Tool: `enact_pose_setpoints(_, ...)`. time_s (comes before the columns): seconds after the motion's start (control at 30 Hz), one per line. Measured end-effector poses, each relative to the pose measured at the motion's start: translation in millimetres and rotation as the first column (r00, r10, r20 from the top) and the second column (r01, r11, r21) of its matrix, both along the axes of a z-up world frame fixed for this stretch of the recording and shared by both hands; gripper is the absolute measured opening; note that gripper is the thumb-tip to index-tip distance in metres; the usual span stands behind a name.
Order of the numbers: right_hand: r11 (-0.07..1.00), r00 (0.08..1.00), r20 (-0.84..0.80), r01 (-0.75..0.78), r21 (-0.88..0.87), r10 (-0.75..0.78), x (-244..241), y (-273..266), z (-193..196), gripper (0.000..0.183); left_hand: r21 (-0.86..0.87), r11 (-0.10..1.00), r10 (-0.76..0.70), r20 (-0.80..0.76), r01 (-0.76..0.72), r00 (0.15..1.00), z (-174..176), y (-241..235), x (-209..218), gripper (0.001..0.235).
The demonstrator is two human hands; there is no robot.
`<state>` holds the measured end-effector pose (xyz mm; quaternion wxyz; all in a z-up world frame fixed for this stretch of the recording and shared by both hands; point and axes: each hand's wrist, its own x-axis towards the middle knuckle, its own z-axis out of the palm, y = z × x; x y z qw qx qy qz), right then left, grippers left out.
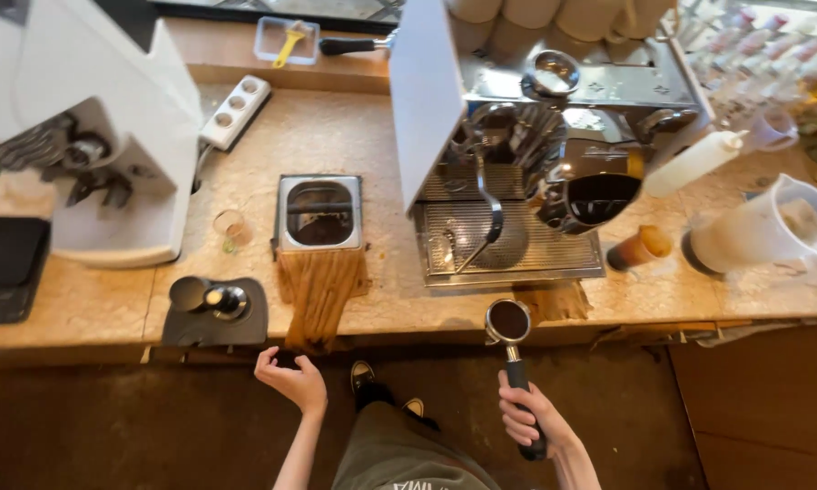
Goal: The person cleans a portafilter with a cloth, then pours a dark liquid into a measuring jug. They retrieve a digital scale, place the jug on it, and add a white creamy substance from a container using a spoon while monitoring the weight. The person closes the container and sets it aside.
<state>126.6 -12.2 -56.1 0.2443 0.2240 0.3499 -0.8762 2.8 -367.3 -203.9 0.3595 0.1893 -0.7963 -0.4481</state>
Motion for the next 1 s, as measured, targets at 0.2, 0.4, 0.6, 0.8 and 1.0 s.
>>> enact_pose_setpoints(0.2,0.937,0.938,0.02,-0.347,0.044,0.347,-42,-64,-4,0.03,0.485,0.852,-0.42,0.409,0.197,0.81,-101,-43,-25,0.089)
enact_pose_setpoints(0.4,0.817,0.938,-0.134,-0.203,0.54,0.321,-173,-160,-4,0.033,0.089,0.699,-0.493,0.779,0.709,0.387,-142,-49,-14,0.051)
enact_pose_setpoints(0.6,-0.02,0.887,-0.027,0.04,0.999,0.461,-282,-214,-15,0.043,0.38,0.602,-0.704,0.668,0.703,0.242,-135,-98,28,0.045)
enact_pose_setpoints(0.8,-0.315,0.823,0.19,-0.014,0.949,0.535,-327,-224,-75,0.066,0.611,0.572,-0.69,0.719,0.548,-0.08,-115,-131,19,0.079)
enact_pose_setpoints(1.0,-0.361,0.884,0.093,0.09,0.928,0.458,-318,-232,-72,0.048,0.676,0.516,-0.619,0.719,0.527,-0.316,-78,-170,2,0.055)
